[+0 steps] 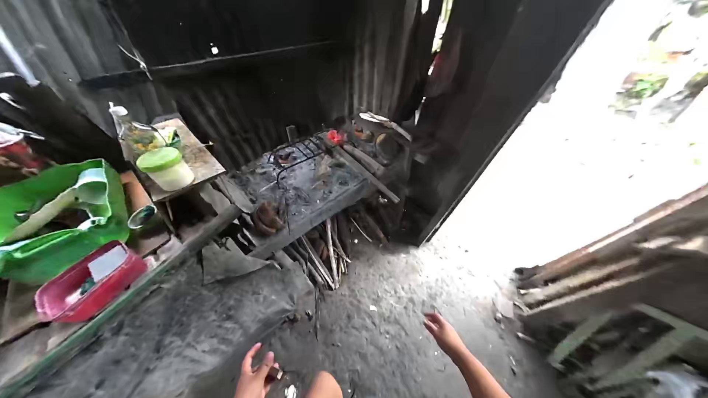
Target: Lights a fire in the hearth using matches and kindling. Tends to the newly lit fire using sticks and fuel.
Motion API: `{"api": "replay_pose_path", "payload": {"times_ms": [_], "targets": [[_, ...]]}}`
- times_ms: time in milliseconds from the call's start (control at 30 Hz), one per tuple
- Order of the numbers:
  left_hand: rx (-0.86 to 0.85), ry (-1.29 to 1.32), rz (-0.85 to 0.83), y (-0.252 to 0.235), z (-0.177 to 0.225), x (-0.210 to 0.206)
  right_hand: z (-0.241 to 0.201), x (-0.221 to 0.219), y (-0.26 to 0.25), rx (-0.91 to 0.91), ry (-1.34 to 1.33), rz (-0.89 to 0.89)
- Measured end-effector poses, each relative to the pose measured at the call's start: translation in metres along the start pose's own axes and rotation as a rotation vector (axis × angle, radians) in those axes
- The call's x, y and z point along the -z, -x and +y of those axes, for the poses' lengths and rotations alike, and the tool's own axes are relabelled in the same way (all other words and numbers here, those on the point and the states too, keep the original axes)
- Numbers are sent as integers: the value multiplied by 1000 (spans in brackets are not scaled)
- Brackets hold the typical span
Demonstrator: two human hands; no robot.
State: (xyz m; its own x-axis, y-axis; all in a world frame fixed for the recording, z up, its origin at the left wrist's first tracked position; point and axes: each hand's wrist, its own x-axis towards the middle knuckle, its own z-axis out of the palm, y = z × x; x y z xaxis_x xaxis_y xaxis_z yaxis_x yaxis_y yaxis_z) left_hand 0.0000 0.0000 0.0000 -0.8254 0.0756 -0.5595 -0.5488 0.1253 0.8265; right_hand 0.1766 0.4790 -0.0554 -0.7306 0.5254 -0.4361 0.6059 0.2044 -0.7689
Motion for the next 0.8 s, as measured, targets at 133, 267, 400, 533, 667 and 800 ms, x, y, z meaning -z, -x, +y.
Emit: {"api": "replay_pose_path", "payload": {"times_ms": [133,267,400,533,667,800], "targets": [[59,458,101,-45,66,-54,-200,-19,-86,352,12,-310],[63,618,-40,-123,142,-108,-313,-49,-130,669,145,-531],[94,544,-189,-166,259,-188,-357,-48,-164,756,124,-567],[40,373,-403,-193,354,-271,-396,-24,-210,788,19,-344],[-115,314,-428,-210,414,-340,-431,-3,-267,842,-213,-168],[-352,333,-391,-243,443,-380,-460,21,-328,923,-337,-244]]}}
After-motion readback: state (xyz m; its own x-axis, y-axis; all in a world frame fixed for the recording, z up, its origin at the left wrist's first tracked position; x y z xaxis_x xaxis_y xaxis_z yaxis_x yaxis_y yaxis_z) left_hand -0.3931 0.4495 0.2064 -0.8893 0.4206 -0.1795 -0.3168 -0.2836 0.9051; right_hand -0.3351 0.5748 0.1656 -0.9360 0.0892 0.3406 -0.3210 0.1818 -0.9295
